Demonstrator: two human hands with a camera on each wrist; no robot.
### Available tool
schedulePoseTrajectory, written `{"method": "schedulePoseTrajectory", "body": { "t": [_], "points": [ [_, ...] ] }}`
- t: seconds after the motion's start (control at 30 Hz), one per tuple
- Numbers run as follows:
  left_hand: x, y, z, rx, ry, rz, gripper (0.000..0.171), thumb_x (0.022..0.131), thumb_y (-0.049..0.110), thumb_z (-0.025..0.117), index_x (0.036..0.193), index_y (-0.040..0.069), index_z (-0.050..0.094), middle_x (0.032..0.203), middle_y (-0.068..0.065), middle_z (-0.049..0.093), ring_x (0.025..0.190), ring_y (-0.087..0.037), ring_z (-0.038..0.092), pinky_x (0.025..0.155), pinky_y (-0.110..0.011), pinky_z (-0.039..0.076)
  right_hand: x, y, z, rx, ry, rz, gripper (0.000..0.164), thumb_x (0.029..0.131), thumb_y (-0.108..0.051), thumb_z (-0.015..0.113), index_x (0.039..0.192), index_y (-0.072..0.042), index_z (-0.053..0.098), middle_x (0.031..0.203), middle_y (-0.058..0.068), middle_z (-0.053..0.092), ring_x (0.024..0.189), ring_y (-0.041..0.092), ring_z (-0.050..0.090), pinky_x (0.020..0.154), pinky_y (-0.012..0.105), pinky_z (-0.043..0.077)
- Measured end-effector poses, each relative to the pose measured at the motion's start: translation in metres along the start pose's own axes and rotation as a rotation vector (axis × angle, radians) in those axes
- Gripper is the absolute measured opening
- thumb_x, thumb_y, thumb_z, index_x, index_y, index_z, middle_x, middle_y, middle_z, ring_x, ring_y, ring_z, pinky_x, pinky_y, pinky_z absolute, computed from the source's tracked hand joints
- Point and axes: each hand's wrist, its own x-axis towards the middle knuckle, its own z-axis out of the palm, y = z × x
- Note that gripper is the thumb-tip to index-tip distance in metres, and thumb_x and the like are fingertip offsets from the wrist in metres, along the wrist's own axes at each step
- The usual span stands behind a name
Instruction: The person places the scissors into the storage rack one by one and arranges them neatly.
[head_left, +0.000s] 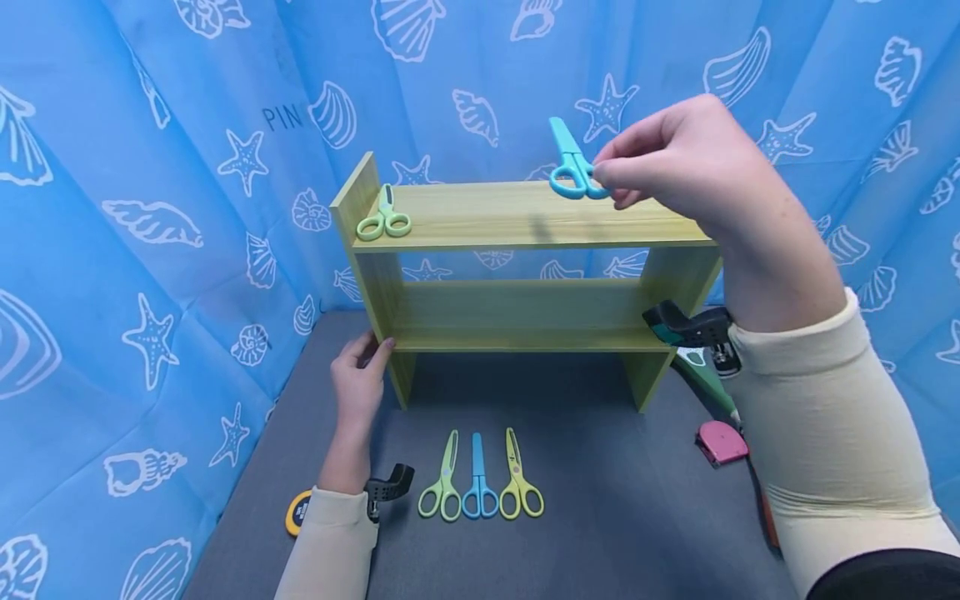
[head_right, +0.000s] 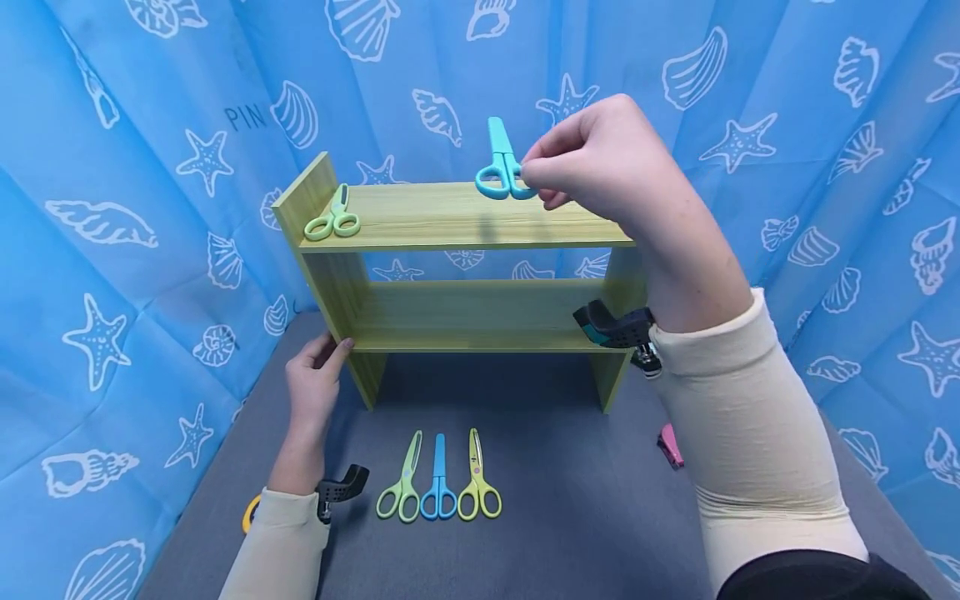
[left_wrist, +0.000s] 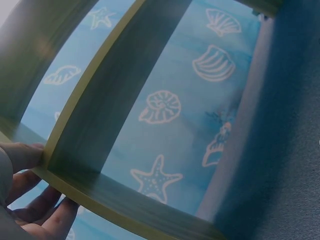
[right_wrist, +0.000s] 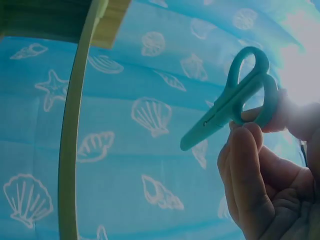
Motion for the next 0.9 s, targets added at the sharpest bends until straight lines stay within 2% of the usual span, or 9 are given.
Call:
{"method": "schedulePoseTrajectory", "body": {
  "t": [0.17,0.27,0.4,0.5,0.6,0.77,0.83,0.9],
  "points": [
    [0.000,-0.001,0.000,-0.005,0.000,0.002,0.035,0.100,0.025,0.071,0.130,0.005,0.070,0.118,-0.013,0.066,0.110,-0.021,0.065,0.088,-0.020,0.055,0.022,-0.020,0.015,0.024,-0.045,-0.040,0.028,0.096,-0.023,0.066,0.110,-0.001,0.076,0.093,0.007,0.070,0.082,0.022,0.068,0.085,0.033,0.055],
    [0.001,-0.001,0.001,-0.010,0.002,0.010,0.034,0.100,0.022,0.071,0.129,0.004,0.071,0.118,-0.015,0.067,0.109,-0.023,0.065,0.087,-0.019,0.055,0.035,-0.032,0.024,0.018,-0.072,-0.051,0.026,0.095,-0.018,0.064,0.109,0.000,0.076,0.096,0.008,0.071,0.083,0.021,0.069,0.085,0.034,0.055],
    [0.001,-0.002,0.002,-0.007,0.007,0.013,0.032,0.100,0.017,0.070,0.128,0.003,0.071,0.118,-0.017,0.067,0.110,-0.027,0.065,0.086,-0.017,0.054,0.049,-0.047,0.038,-0.036,-0.114,-0.066,0.025,0.094,-0.016,0.062,0.108,-0.002,0.077,0.097,0.010,0.071,0.085,0.020,0.069,0.082,0.032,0.053],
    [0.001,0.000,0.002,-0.003,0.007,0.003,0.032,0.100,0.015,0.069,0.130,0.002,0.069,0.120,-0.019,0.066,0.112,-0.030,0.064,0.085,-0.015,0.053,0.059,-0.056,0.050,-0.071,-0.146,-0.070,0.025,0.092,-0.014,0.059,0.106,-0.004,0.078,0.090,0.011,0.072,0.085,0.020,0.068,0.080,0.031,0.053],
    [-0.002,0.012,0.002,0.001,0.007,-0.008,0.032,0.101,0.011,0.068,0.131,-0.001,0.068,0.121,-0.022,0.065,0.113,-0.032,0.064,0.085,-0.013,0.052,0.066,-0.064,0.062,-0.092,-0.178,-0.063,0.023,0.090,-0.012,0.059,0.101,-0.005,0.078,0.086,0.011,0.072,0.085,0.019,0.069,0.082,0.029,0.055],
    [-0.009,0.036,0.002,0.027,0.005,-0.011,0.031,0.101,0.007,0.066,0.129,-0.006,0.066,0.120,-0.024,0.064,0.111,-0.033,0.064,0.086,-0.014,0.052,0.076,-0.068,0.083,-0.087,-0.236,-0.048,0.019,0.090,-0.012,0.063,0.097,-0.004,0.079,0.090,0.011,0.074,0.087,0.023,0.073,0.082,0.028,0.058],
    [-0.009,0.039,0.002,0.036,-0.001,-0.016,0.031,0.102,0.008,0.065,0.130,-0.005,0.066,0.120,-0.024,0.064,0.111,-0.032,0.064,0.088,-0.014,0.052,0.080,-0.066,0.092,-0.090,-0.261,-0.034,0.018,0.089,-0.011,0.064,0.096,-0.004,0.079,0.089,0.012,0.075,0.086,0.025,0.073,0.080,0.028,0.058],
    [-0.008,0.033,0.001,0.036,-0.004,-0.027,0.032,0.102,0.010,0.066,0.131,-0.004,0.066,0.121,-0.023,0.064,0.112,-0.031,0.064,0.088,-0.015,0.052,0.085,-0.063,0.100,-0.108,-0.278,-0.021,0.016,0.088,-0.011,0.064,0.090,-0.003,0.078,0.081,0.011,0.073,0.080,0.023,0.072,0.074,0.027,0.056]
  ]
}}
